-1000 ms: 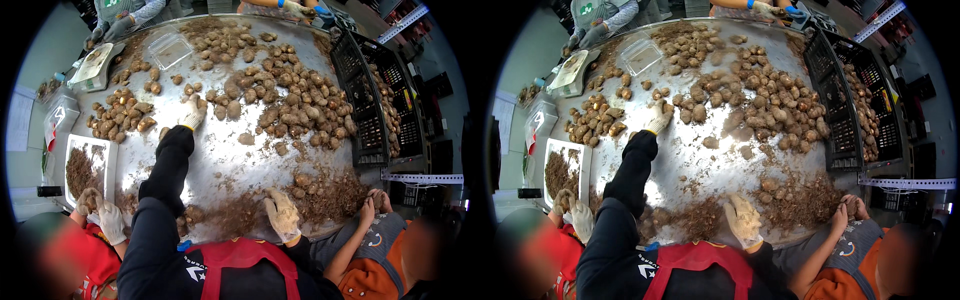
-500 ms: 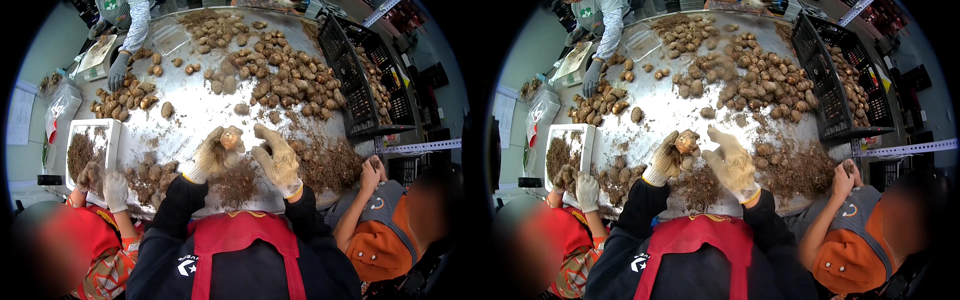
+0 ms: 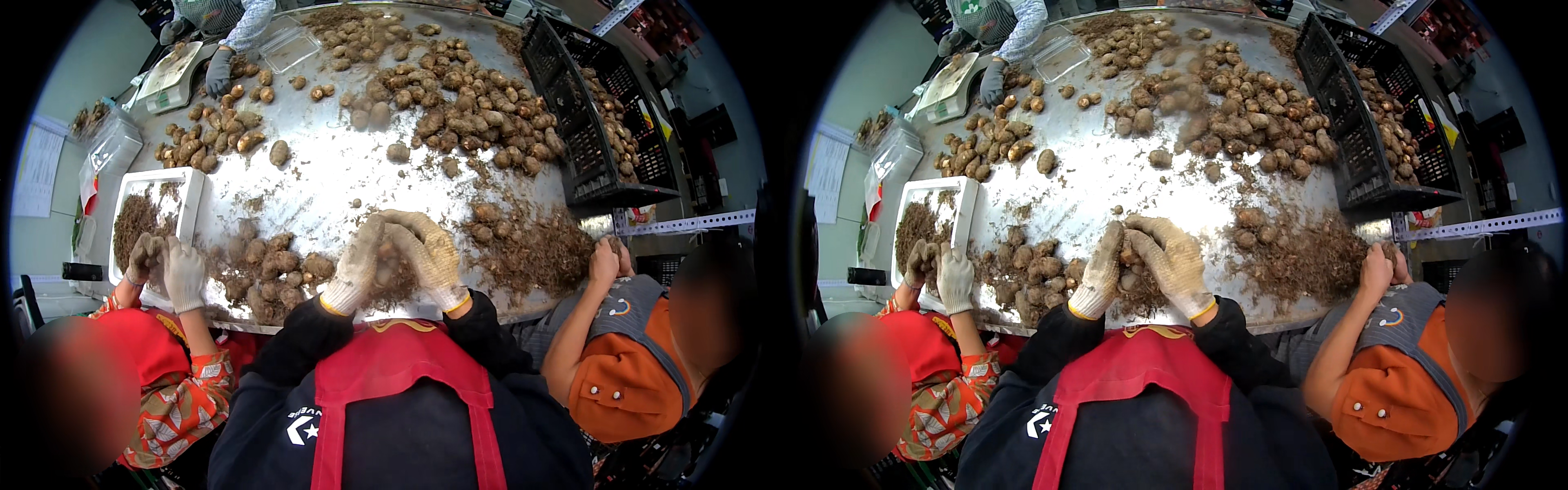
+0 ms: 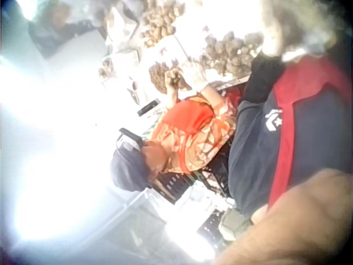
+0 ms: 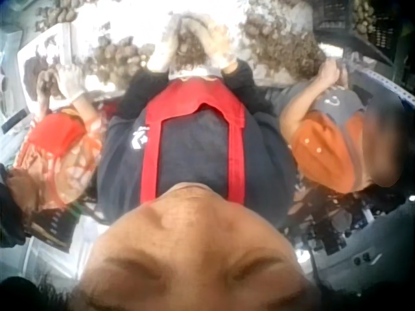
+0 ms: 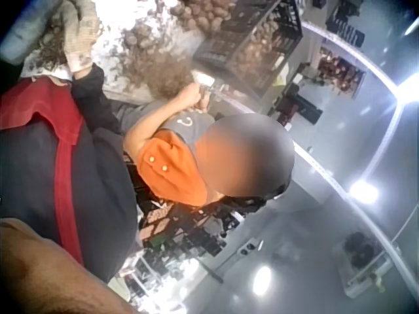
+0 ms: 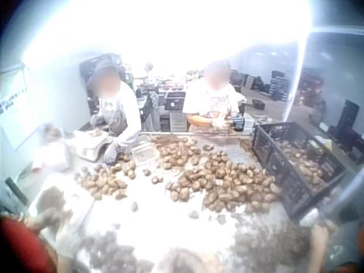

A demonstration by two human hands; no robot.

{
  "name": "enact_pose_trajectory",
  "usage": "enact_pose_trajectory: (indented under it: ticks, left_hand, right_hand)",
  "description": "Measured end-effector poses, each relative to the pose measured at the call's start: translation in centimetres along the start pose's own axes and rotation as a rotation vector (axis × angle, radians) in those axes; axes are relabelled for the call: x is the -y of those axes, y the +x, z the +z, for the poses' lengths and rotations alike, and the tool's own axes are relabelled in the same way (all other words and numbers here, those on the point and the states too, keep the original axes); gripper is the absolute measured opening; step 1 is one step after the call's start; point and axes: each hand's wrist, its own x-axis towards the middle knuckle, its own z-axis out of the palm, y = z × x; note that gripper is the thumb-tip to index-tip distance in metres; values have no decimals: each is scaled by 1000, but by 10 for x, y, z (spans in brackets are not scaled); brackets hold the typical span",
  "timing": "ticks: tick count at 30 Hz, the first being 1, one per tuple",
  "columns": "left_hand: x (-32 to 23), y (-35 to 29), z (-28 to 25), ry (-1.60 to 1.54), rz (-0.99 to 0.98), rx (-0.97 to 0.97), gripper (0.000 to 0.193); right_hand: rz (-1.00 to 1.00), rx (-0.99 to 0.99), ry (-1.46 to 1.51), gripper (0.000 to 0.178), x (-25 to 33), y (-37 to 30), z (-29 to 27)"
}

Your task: The person stands at a large metal table and repeatedly picks up chestnuts, peels off the outer husks by hand, and places the peeled nuts into a white tray. Other workers perform the same task nearby.

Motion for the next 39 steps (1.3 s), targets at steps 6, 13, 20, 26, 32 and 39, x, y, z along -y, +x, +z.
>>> enact_pose_trajectory:
  ticks: [6,13,20,26,32,39]
  left_hand:
    - [3,-9,1,108,115,-13,58]
    - [24,3,-9,211,260,62,48]
    - [5,-18,5,-90,92,120,53]
    - [9,-9,-1,-116,20,180,64]
    - [3,-14,-5,-160,54,272,58]
    - [-11,-14,-15,177,47,339,51]
  right_hand:
    - [-51,-19,-325,35,11,1,-10]
    - [-574,-19,-711,37,-22,-5,-1]
    - [200,45,176,46,1,-17,-13]
    - [29,95,-210,53,24,-31,-20]
    - [-147,37,-363,52,37,-34,-15]
    - [-172,4,-495,49,20,-34,-12]
